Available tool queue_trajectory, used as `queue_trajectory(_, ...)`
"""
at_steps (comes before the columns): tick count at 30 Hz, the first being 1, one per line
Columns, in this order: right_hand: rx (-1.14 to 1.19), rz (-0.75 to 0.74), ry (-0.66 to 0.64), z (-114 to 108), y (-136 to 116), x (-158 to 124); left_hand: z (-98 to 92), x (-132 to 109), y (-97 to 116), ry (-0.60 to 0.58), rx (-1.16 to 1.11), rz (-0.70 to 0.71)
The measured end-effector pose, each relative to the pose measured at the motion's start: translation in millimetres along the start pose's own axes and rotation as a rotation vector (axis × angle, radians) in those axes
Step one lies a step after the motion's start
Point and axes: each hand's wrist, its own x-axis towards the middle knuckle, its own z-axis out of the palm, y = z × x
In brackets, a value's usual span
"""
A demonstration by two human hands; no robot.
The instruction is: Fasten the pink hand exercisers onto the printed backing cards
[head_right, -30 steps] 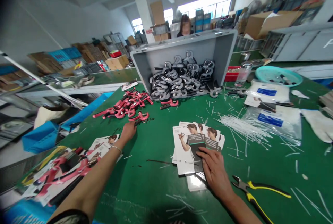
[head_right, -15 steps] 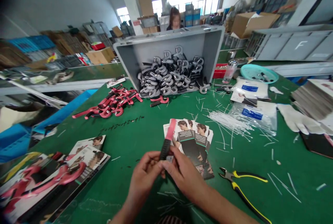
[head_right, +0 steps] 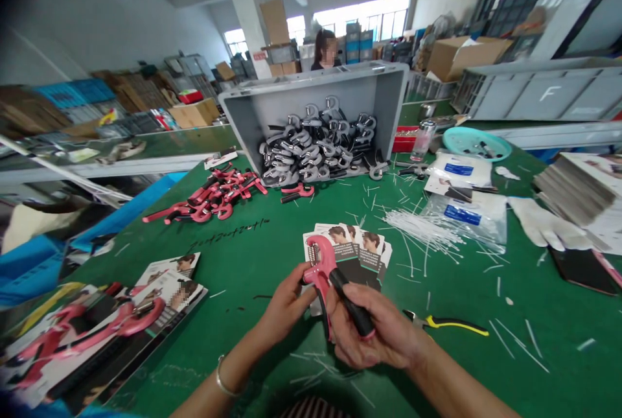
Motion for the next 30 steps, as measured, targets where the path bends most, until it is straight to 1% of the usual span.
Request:
queue_trajectory(1,-0.049,0.005,0.022,-2.5,-3.7,4.9,-0.5,1.8,-1.7,0.035,0.029,0.01)
queue_trajectory(2,-0.127,-0.008,0.071,-6.2,-8.3,10.2,-2.7,4.8,-2.7,0.074,0.074,0.03)
queue_trajectory(4,-0.352,-0.057,0.201,-17.8,-18.9,21.7,-10.4,15.8,-3.9,0.131,0.189,0.073)
queue_trajectory(5,-0.484,-0.075,0.261,-25.8,-24.3,27.9,-14.8,23.7,-4.9,0.136,0.243,0.089)
queue_trajectory(8,-0.864,-0.091,0.377,-54.0,-37.0,46.0,-23.7,50.8,-11.8,0.081,0.383,0.092)
queue_trajectory(10,-1.067,-0.091,0.405,-70.4,-40.4,54.1,-24.1,64.1,-19.7,0.043,0.449,0.073)
queue_trajectory(11,-1.153,-0.083,0.4,-76.3,-40.0,55.8,-22.8,67.3,-23.9,0.023,0.473,0.067)
queue_trajectory(13,-1.313,-0.056,0.376,-82.4,-34.8,53.6,-18.2,65.4,-31.3,-0.023,0.518,0.07)
queue_trajectory(15,-1.476,-0.055,0.382,-82.0,-25.4,45.0,-13.0,54.3,-35.5,-0.06,0.569,0.069)
queue_trajectory(18,-1.696,-0.021,0.468,-75.5,-13.1,27.7,-9.1,33.6,-35.3,-0.088,0.614,0.049)
queue_trajectory(20,-1.787,-0.005,0.553,-71.9,-11.1,18.8,-9.9,26.3,-33.4,-0.11,0.592,0.044)
queue_trajectory(22,-1.848,-0.096,0.603,-69.9,-13.4,15.2,-12.4,27.9,-32.8,-0.094,0.56,0.042)
queue_trajectory(23,-1.867,-0.164,0.581,-69.1,-14.9,15.6,-13.6,31.8,-33.3,-0.071,0.544,0.043)
queue_trajectory(25,-1.882,-0.263,0.462,-67.2,-16.5,20.1,-14.0,43.8,-35.4,-0.01,0.513,0.052)
queue_trajectory(27,-1.864,-0.293,0.333,-65.0,-15.2,28.0,-10.5,57.8,-37.9,0.026,0.479,0.059)
queue_trajectory(28,-1.848,-0.3,0.302,-64.1,-13.9,32.1,-7.4,64.2,-39.0,0.021,0.46,0.06)
queue_trajectory(30,-1.818,-0.314,0.284,-63.4,-11.3,39.0,0.2,73.4,-40.5,-0.004,0.419,0.053)
